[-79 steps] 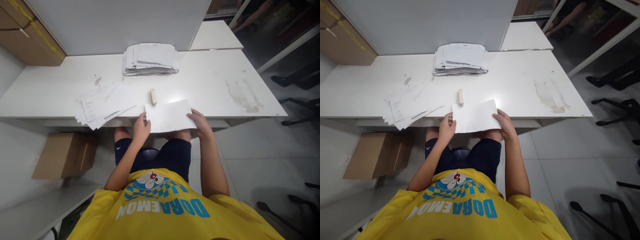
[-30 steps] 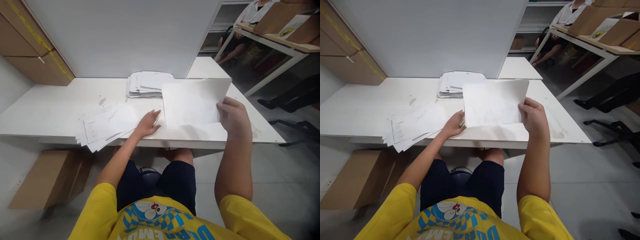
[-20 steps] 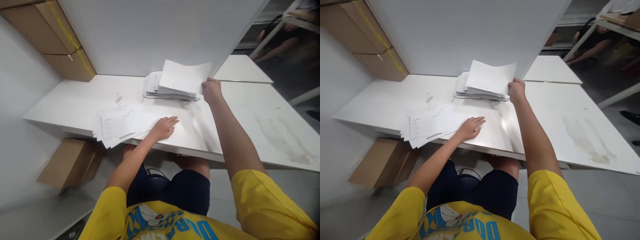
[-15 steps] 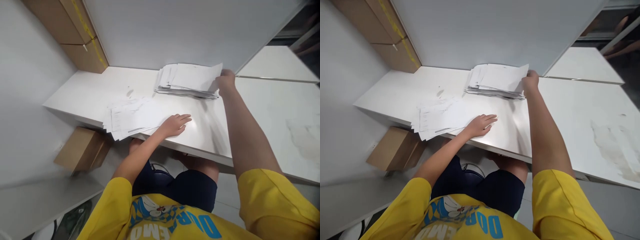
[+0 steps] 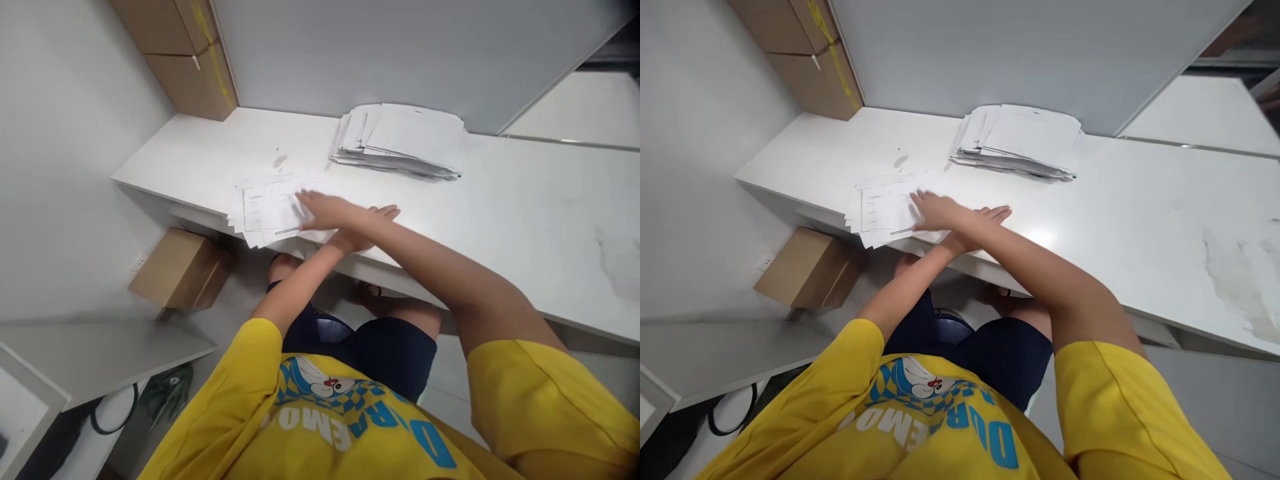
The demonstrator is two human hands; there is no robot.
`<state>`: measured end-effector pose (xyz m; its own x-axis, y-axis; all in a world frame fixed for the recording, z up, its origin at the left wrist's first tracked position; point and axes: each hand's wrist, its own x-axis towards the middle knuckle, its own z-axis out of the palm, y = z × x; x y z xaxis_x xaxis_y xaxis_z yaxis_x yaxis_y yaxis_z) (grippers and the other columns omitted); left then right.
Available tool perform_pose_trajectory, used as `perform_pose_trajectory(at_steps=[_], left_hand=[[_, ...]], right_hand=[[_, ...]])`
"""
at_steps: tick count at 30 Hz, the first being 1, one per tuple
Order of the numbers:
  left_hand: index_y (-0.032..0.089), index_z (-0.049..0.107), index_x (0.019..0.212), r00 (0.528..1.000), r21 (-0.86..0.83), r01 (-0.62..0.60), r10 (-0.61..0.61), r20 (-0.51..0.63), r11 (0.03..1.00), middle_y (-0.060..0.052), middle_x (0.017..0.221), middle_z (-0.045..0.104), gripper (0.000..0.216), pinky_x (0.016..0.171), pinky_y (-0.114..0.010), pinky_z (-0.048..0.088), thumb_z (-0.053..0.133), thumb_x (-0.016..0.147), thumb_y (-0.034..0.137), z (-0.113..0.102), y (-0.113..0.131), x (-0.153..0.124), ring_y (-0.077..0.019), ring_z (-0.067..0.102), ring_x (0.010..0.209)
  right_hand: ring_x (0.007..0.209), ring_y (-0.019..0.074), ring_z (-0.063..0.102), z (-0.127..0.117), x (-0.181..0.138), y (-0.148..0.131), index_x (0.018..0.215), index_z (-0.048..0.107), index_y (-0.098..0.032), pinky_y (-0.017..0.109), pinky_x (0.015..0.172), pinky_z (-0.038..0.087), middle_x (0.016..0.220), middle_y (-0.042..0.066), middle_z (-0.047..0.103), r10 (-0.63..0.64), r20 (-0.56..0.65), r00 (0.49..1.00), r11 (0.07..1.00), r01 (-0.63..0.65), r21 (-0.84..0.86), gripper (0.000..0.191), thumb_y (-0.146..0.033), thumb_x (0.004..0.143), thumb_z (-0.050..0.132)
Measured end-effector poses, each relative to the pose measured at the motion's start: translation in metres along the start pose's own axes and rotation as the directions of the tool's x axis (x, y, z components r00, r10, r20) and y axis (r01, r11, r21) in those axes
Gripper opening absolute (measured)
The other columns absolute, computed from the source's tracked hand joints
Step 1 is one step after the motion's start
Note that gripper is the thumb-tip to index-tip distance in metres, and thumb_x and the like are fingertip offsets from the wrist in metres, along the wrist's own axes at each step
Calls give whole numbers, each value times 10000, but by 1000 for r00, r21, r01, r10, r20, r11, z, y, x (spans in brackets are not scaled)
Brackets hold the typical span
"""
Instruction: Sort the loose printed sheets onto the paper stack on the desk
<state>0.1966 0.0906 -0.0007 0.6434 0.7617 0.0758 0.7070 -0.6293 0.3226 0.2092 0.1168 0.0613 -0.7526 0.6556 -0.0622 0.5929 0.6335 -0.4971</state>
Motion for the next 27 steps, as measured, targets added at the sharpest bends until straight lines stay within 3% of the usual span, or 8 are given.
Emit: perform_pose_trajectory(at_steps=[2, 5, 10, 15, 19, 22, 27], left_hand=[[148, 185, 1584, 1000, 2, -9, 9, -4, 1000, -56, 1670, 187, 585, 1261, -381, 187, 297, 1040, 334, 3, -1, -4, -244, 217, 1535], [191, 157, 1593, 1000, 44, 12, -12, -11, 999, -45, 1680, 141, 610, 1254, -444, 190, 315, 1020, 328, 8, -5, -2, -276, 199, 1539], [211, 211, 1582, 1000, 91, -10, 11, -5, 996, -31, 1670, 194, 597, 1235, -432, 226, 342, 1009, 315, 11, -8, 6, -252, 249, 1524], [161, 396, 1498, 996, 136, -24, 36, -86, 990, -80, 1597, 372, 533, 1101, -400, 393, 340, 969, 136, 11, -2, 9, -249, 450, 1385], [150, 466, 1434, 993, 151, -38, 55, -107, 988, -88, 1555, 434, 507, 976, -371, 463, 356, 943, 89, 1, 3, 5, -239, 559, 1228], [144, 468, 1430, 994, 154, -36, 50, -92, 987, -87, 1553, 437, 495, 947, -367, 472, 362, 948, 101, -4, 4, 3, -237, 583, 1174], [153, 482, 1419, 993, 150, -30, 48, -111, 988, -104, 1537, 453, 500, 929, -378, 478, 366, 937, 83, 2, 4, 6, -239, 594, 1160]], right_hand=[[1287, 452, 511, 26, -3, -1, 1374, 532, -211, 602, 1076, 417, 1463, 138, 533, 63, -27, 998, 998, -63, -8, 801, -515, 671, 770], [1251, 459, 530, 50, -15, 12, 1230, 627, -251, 650, 1061, 388, 1326, 132, 630, 176, -209, 962, 984, -173, 34, 587, -568, 738, 674], [1130, 421, 575, 50, -23, 20, 1100, 669, -249, 654, 986, 401, 1104, 154, 684, 214, -379, 901, 976, -208, 56, 400, -529, 825, 595], [1048, 346, 555, 38, -15, 3, 1052, 643, -150, 494, 883, 463, 1108, 185, 616, 15, -178, 984, 975, -54, -214, 484, -581, 837, 608], [1109, 340, 497, 45, -2, -18, 1154, 572, -99, 435, 881, 434, 1238, 213, 539, -50, -98, 994, 918, 7, -396, 539, -535, 844, 643], [1072, 327, 504, 48, 4, -22, 1142, 571, -115, 412, 851, 424, 1207, 193, 554, -58, -95, 994, 916, 15, -401, 472, -506, 881, 614], [980, 279, 539, 43, 0, -15, 1124, 603, -136, 374, 809, 420, 1148, 157, 586, -61, -121, 991, 966, 28, -258, 372, -444, 980, 452]])
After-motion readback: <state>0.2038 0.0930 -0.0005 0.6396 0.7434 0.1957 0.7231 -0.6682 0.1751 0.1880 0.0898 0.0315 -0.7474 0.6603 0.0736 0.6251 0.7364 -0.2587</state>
